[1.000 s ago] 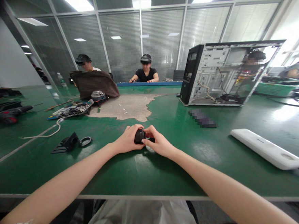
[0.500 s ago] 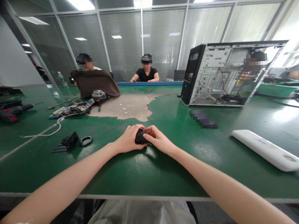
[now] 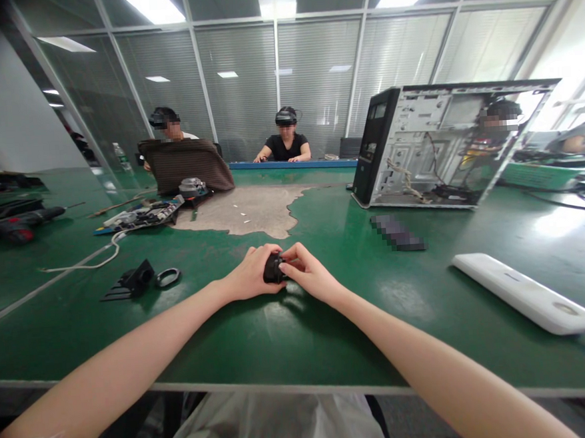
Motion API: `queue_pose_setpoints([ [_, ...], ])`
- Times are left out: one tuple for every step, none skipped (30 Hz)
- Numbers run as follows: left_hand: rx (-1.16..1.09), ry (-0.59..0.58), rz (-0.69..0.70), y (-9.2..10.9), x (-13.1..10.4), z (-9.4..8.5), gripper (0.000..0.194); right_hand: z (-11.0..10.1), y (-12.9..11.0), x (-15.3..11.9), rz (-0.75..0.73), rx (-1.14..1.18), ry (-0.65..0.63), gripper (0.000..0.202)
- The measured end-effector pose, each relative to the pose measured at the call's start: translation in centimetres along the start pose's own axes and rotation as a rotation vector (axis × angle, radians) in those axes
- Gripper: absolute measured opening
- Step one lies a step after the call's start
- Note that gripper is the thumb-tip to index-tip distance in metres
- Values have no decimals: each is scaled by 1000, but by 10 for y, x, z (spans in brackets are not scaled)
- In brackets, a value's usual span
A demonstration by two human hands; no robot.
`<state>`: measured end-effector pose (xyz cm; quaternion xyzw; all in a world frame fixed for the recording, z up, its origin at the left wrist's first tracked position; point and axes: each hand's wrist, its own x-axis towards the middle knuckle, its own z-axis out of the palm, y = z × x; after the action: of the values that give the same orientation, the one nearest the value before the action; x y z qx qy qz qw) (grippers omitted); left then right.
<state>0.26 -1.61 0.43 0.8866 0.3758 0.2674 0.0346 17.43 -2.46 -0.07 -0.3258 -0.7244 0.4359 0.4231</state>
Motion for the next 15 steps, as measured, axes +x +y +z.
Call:
queue_pose_setpoints([
  [-1, -3, 1, 0, 0, 0, 56, 0, 1, 1, 13, 3, 5, 19],
  [0, -4, 1, 0, 0, 0, 56, -1, 1, 1, 26, 1, 7, 20],
  [3, -4, 1, 0, 0, 0, 56, -1, 1, 1, 38, -3, 2, 20],
  [5, -4, 1, 0, 0, 0, 56, -1, 1, 0, 45, -7, -7, 20],
  [6, -1, 0, 0, 0, 0, 56, -1, 0, -1, 45, -9, -20, 19],
  [6, 0, 0, -1, 0, 1, 56, -1, 0, -2, 35, -9, -33, 19],
  [6, 2, 1, -1, 0, 1, 56, -1, -1, -3, 20, -11, -43, 19],
  [5, 3, 5, -1, 0, 1, 56, -1, -2, -5, 3, -15, -49, 20],
  [5, 6, 9, -1, 0, 1, 56, -1, -2, -6, -12, -21, -54, 21],
  [5, 9, 14, -1, 0, 1, 56, -1, -3, -7, -20, -23, -60, 23],
  [7, 12, 17, -1, 0, 1, 55, -1, -4, -8, -20, -22, -67, 23],
  [8, 13, 18, -1, 0, 1, 55, -1, -5, -8, -15, -18, -70, 22],
  [9, 13, 17, -1, 0, 1, 55, -1, -5, -8, -8, -12, -68, 20],
  [8, 10, 15, 0, 0, 1, 55, 0, -5, -7, -2, -5, -61, 18],
  [7, 8, 12, 0, 0, 1, 55, 0, -5, -6, 3, 2, -50, 17],
])
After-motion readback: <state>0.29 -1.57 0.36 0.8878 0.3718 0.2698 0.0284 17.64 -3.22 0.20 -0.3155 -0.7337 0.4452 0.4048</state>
